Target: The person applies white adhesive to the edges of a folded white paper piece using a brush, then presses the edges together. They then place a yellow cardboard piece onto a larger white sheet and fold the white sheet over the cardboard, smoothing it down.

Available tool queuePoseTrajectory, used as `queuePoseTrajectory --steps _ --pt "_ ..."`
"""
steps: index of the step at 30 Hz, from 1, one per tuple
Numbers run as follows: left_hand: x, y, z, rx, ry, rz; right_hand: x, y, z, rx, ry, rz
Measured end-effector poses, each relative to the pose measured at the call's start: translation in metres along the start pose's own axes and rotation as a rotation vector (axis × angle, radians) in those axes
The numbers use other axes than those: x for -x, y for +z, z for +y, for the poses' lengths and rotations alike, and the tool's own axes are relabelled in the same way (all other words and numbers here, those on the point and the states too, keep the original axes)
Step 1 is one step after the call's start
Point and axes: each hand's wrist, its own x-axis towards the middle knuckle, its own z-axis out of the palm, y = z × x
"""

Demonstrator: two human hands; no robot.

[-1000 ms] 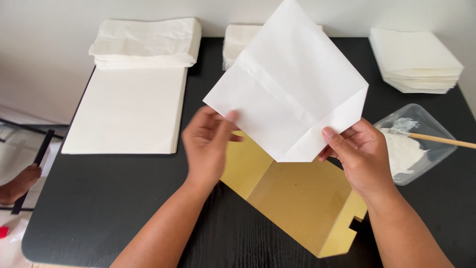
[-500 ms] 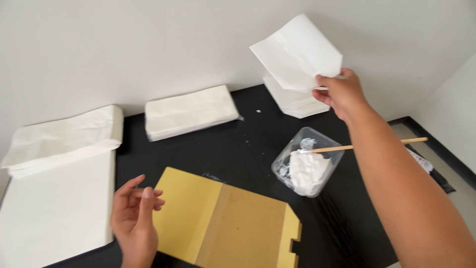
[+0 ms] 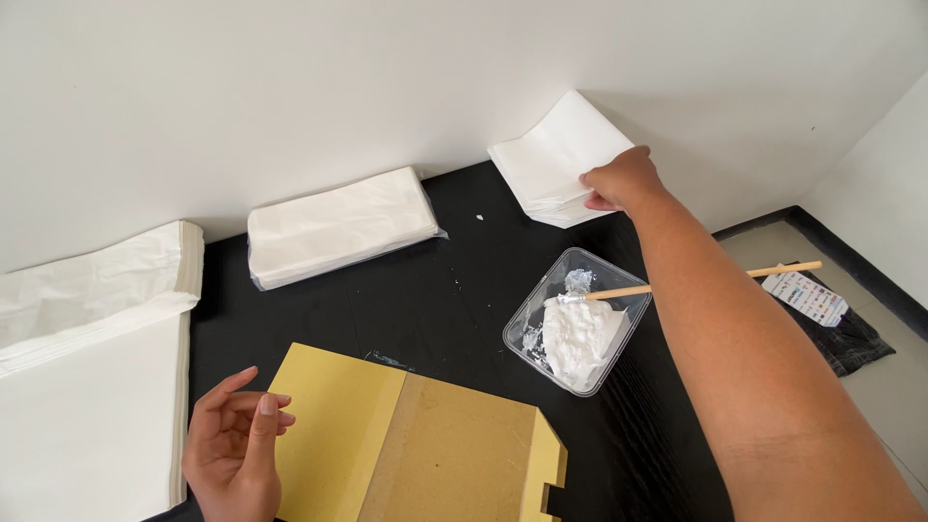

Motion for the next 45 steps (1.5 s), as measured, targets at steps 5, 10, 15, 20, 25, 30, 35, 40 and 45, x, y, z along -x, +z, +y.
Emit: queuePoseTrajectory --steps 5,10,15,20,25,30,35,40,45 --pt "0.0 -0.004 0.0 -0.007 0.012 -0.058 0.009 0.005 0.006 0.904 -0.418 0.36" --pt "-0.001 -0.006 0.003 -0.047 0.08 -0.109 0.002 0.01 0.014 1.106 -0.485 0.116" --pt "-0.007 -0.006 0.006 -0.108 0.186 -0.149 -0.017 0.017 0.025 1.112 -0.573 0.043" --pt "-0.012 -0.006 -0.008 -0.546 0.395 -0.592 0.07 0.017 0.01 0.686 -0.831 0.042" --pt "-0.013 -0.004 -0.009 -0.864 0.035 -0.653 0.211 0.031 0.018 0.229 -1.081 -0.158" --pt "-0.017 -0.015 0.007 -0.86 -0.152 -0.508 0.274 0.066 0.06 0.255 -0.769 -0.48" --pt "-0.029 -0.031 0.031 -0.584 -0.432 -0.534 0.289 0.083 0.077 0.701 -0.741 -0.687" --pt "-0.04 -0.052 0.043 -0.196 -0.461 -0.554 0.299 0.074 0.061 0.979 -0.596 -0.811" --pt "-0.051 -0.079 0.07 0.13 -0.581 -0.434 0.314 0.067 0.035 1.017 -0.212 -0.737"
